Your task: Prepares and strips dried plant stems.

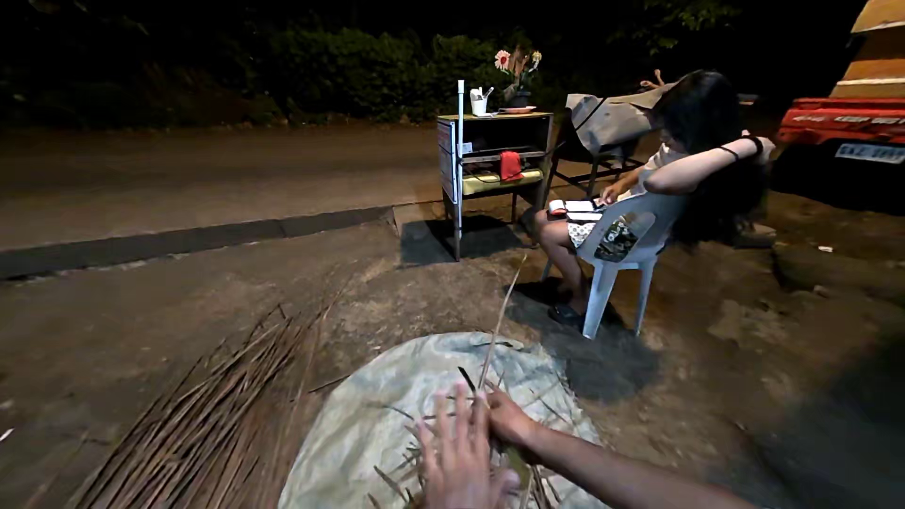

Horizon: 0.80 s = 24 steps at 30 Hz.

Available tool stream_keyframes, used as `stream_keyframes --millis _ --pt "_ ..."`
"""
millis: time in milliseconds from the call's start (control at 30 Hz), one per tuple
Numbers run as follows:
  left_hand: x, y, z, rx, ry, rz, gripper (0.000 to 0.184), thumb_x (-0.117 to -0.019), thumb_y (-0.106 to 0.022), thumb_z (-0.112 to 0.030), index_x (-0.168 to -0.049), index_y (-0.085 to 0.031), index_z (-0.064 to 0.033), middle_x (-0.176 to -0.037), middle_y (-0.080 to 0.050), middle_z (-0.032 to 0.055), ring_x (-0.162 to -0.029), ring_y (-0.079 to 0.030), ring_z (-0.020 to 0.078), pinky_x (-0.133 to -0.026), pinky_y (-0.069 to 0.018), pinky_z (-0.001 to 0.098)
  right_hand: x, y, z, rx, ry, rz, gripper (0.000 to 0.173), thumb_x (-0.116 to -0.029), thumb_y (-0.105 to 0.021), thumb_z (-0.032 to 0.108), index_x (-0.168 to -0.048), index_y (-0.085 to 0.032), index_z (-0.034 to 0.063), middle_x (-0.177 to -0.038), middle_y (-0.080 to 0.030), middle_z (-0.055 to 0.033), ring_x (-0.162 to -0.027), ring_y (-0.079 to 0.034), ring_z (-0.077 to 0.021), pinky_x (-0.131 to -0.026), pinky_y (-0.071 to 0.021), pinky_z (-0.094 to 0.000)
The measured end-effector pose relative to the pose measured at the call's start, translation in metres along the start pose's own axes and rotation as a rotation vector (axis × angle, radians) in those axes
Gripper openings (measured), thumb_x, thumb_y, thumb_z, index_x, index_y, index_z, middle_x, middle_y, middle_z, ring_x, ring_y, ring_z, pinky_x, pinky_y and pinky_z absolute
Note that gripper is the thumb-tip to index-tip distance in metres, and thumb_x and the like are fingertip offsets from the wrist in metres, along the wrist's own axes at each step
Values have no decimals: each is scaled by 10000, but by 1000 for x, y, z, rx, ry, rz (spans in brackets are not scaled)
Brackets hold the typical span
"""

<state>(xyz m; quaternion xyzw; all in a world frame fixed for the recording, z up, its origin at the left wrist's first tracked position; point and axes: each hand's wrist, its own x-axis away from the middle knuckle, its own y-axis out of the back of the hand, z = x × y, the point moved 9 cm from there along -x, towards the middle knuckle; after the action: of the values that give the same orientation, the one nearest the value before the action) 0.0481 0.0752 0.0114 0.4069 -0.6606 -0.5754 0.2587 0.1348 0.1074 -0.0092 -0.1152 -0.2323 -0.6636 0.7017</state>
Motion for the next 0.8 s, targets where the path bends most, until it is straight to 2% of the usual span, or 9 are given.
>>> stream_keyframes --millis 67,100,133,200,333,400,467,600,800 --pt "-3 -2 54 171 207 127 756 -1023 -599 -399 -1585 -318 22 -1624 -281 306 -1486 -274 538 -1192 -189 690 -30 -5 -13 16 62 34 181 -1070 -487 123 -1070 -608 -11 -748 -542 -8 -554 -446 -68 -547 -406 -235" --pt "-3 -13 73 328 277 214 621 -1078 -510 -347 -1567 -366 7 -1539 -452 263 -1406 -456 448 -1166 -328 599 -45 -7 -23 7 81 66 181 -1074 -498 149 -1062 -607 5 -719 -522 15 -519 -418 -59 -509 -381 -229" --pt "-4 -29 87 547 305 266 473 -1103 -459 -266 -1479 -490 20 -1325 -639 231 -1209 -634 358 -1064 -469 515 -57 -9 -29 5 86 93 189 -1076 -503 167 -1066 -609 12 -710 -522 22 -503 -409 -56 -494 -372 -226" --pt "-4 -60 96 1031 305 314 325 -1106 -383 -112 -1233 -616 75 -905 -748 115 -797 -731 162 -788 -592 322 -72 -14 -33 -14 89 144 191 -1089 -493 187 -1078 -589 22 -704 -535 28 -492 -419 -39 -485 -374 -205" --pt "7 -76 103 1480 475 256 291 -1110 -328 -85 -1110 -600 17 -611 -567 -56 -537 -582 46 -567 -526 204 -71 -25 -14 256 248 200 293 -1104 -455 227 -1236 -580 -3 -791 -577 -23 -580 -494 -76 -561 -433 -241" --pt "9 -70 105 1549 530 224 295 -1117 -322 -113 -1037 -591 -23 -562 -493 -79 -486 -512 28 -532 -493 182 -54 -33 2 757 296 175 310 -1091 -437 180 -1280 -582 -18 -980 -654 -196 -841 -646 -324 -777 -520 -494" --pt "9 -69 104 1623 558 218 311 -1123 -301 -130 -975 -565 -56 -528 -421 -90 -440 -444 20 -513 -472 174 -37 -47 10 1139 345 112 297 -1066 -440 112 -1291 -573 -30 -1169 -662 -270 -1006 -685 -459 -833 -531 -617" --pt "10 -75 98 1718 571 242 323 -1125 -274 -138 -929 -527 -95 -506 -338 -105 -405 -360 11 -493 -441 161 -35 -46 10 1370 577 -164 226 -1032 -465 35 -1170 -621 -55 -1020 -686 -252 -785 -718 -416 -652 -581 -520" --pt "23 -78 81 1702 581 375 330 -1126 -282 -140 -916 -533 -95 -505 -355 -109 -399 -365 -1 -469 -428 149 -68 62 19 1310 190 -399 315 -1066 -383 32 -1320 -528 -83 -1183 -641 -316 -969 -682 -507 -800 -543 -607"
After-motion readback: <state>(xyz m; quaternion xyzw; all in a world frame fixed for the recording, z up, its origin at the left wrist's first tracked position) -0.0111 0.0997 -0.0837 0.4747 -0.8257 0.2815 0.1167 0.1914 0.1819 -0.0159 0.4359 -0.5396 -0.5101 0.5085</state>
